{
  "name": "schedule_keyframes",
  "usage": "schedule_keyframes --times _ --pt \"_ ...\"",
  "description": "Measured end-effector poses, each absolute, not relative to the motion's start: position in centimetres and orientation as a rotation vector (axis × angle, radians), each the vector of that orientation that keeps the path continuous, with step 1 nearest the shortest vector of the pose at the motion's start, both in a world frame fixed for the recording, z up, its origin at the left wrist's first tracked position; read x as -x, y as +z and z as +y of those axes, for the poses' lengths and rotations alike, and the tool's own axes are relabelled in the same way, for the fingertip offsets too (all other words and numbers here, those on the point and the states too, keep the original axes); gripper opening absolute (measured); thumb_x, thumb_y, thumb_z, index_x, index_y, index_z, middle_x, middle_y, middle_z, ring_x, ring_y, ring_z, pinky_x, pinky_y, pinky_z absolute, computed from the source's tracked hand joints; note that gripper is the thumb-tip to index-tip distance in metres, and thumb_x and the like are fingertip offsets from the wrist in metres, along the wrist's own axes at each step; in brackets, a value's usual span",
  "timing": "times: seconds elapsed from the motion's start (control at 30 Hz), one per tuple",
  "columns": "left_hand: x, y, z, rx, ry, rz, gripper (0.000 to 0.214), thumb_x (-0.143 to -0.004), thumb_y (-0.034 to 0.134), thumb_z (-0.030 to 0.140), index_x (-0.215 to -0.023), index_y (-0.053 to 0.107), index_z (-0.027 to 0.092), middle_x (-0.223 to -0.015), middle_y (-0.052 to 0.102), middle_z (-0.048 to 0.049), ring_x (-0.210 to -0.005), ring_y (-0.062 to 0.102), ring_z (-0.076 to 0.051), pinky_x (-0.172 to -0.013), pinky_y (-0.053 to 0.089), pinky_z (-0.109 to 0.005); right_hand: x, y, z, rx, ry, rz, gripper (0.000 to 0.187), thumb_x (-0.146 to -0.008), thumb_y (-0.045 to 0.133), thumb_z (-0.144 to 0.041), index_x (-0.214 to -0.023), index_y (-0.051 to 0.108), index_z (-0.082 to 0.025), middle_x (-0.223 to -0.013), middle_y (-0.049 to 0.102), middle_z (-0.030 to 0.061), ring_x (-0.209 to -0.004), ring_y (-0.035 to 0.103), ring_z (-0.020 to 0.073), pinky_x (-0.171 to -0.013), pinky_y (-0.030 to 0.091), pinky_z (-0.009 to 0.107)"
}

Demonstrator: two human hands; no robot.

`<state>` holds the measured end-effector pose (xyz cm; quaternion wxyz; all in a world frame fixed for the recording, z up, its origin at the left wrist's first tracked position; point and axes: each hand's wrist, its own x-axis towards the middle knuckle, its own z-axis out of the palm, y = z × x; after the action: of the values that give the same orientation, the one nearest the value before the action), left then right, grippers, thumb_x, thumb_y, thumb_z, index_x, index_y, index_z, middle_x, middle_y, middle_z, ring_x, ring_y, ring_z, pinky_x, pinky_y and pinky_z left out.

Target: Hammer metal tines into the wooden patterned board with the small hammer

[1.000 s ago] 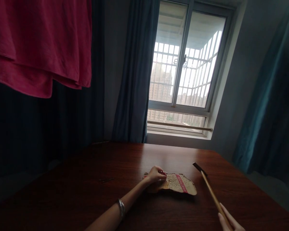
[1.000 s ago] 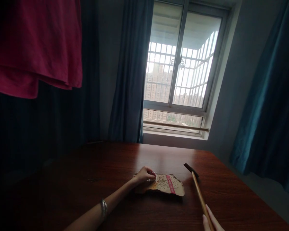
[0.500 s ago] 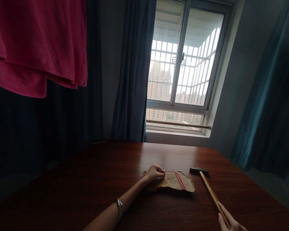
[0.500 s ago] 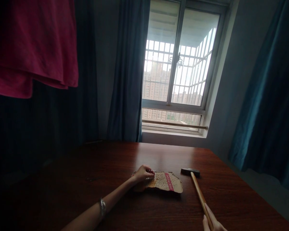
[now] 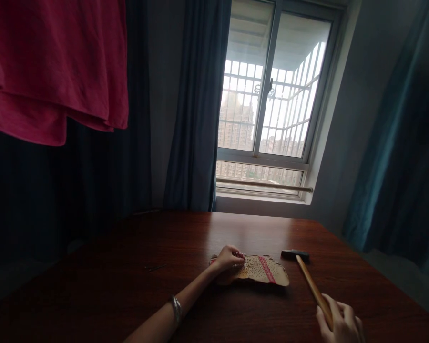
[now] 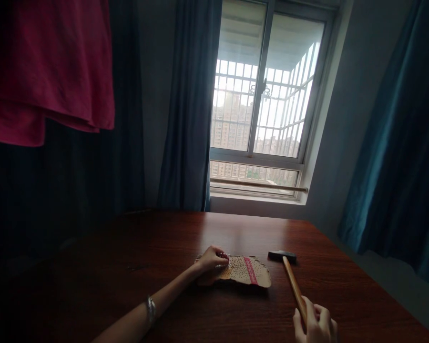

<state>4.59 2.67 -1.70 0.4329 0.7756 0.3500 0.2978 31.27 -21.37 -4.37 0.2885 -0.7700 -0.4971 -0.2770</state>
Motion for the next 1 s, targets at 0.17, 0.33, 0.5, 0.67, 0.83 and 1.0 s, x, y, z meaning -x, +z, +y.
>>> schedule_keyframes --times 0.17,0.33,0.5,0.67,0.83,1.0 --pt "-4.6 -1.7 2.6 -1.946 0.750 0.896 0.032 -0.059 0.064 0.034 -0.075 0.071 0.008 -0.068 0.066 -0.0055 -0.064 0.057 -0.015 -0.056 0.039 -0.021 -27.1 0.6 -16.7 1.785 -0.377 -1.601 0.022 -0.082 0.042 -0.030 -0.091 0.059 -0.021 -0.089 0.056 0.0083 -0.084 0.054 0.0235 -0.077 0.044 0.036" --pt "-4.5 -1.2 2.4 -1.940 0.743 0.870 0.032 -0.059 0.065 0.035 -0.074 0.071 0.008 -0.067 0.066 -0.0053 -0.062 0.056 -0.014 -0.055 0.038 -0.021 -23.6 2.2 -10.9 1.698 -0.107 -1.756 0.021 -0.082 0.041 -0.025 -0.083 0.061 -0.022 -0.087 0.057 0.0062 -0.085 0.055 0.0204 -0.078 0.042 0.030" --pt "-4.3 -0.8 2.4 -1.983 0.716 0.865 0.032 -0.060 0.064 0.037 -0.074 0.071 0.008 -0.067 0.065 -0.0046 -0.063 0.056 -0.015 -0.055 0.037 -0.021 -23.0 -0.2 -6.5 1.749 0.045 -1.729 0.019 -0.079 0.043 -0.021 -0.075 0.062 -0.020 -0.083 0.059 0.0055 -0.079 0.057 0.0178 -0.073 0.042 0.026" --pt "-4.2 -0.9 2.7 -2.024 0.724 0.893 0.032 -0.061 0.064 0.038 -0.074 0.071 0.009 -0.067 0.065 -0.0039 -0.065 0.055 -0.015 -0.056 0.037 -0.021 -22.7 -1.4 -6.0 1.760 0.037 -1.690 0.020 -0.080 0.042 -0.023 -0.079 0.062 -0.020 -0.082 0.058 0.0053 -0.079 0.057 0.0180 -0.073 0.042 0.028" --pt "-4.0 -0.8 3.1 -2.021 0.710 0.891 0.033 -0.059 0.065 0.036 -0.080 0.071 0.010 -0.069 0.065 -0.0039 -0.065 0.056 -0.015 -0.055 0.037 -0.021 -22.7 -1.0 -6.8 1.693 0.076 -1.719 0.020 -0.079 0.045 -0.029 -0.079 0.063 -0.021 -0.081 0.058 0.0049 -0.080 0.056 0.0190 -0.074 0.042 0.028" --pt "-3.7 -0.8 2.9 -2.041 0.722 0.898 0.036 -0.060 0.065 0.036 -0.085 0.070 0.010 -0.072 0.066 -0.0042 -0.068 0.057 -0.016 -0.058 0.039 -0.022 -22.5 -1.0 -7.1 1.673 0.041 -1.729 0.019 -0.076 0.048 -0.030 -0.080 0.064 -0.021 -0.082 0.058 0.0050 -0.082 0.056 0.0198 -0.075 0.042 0.028"
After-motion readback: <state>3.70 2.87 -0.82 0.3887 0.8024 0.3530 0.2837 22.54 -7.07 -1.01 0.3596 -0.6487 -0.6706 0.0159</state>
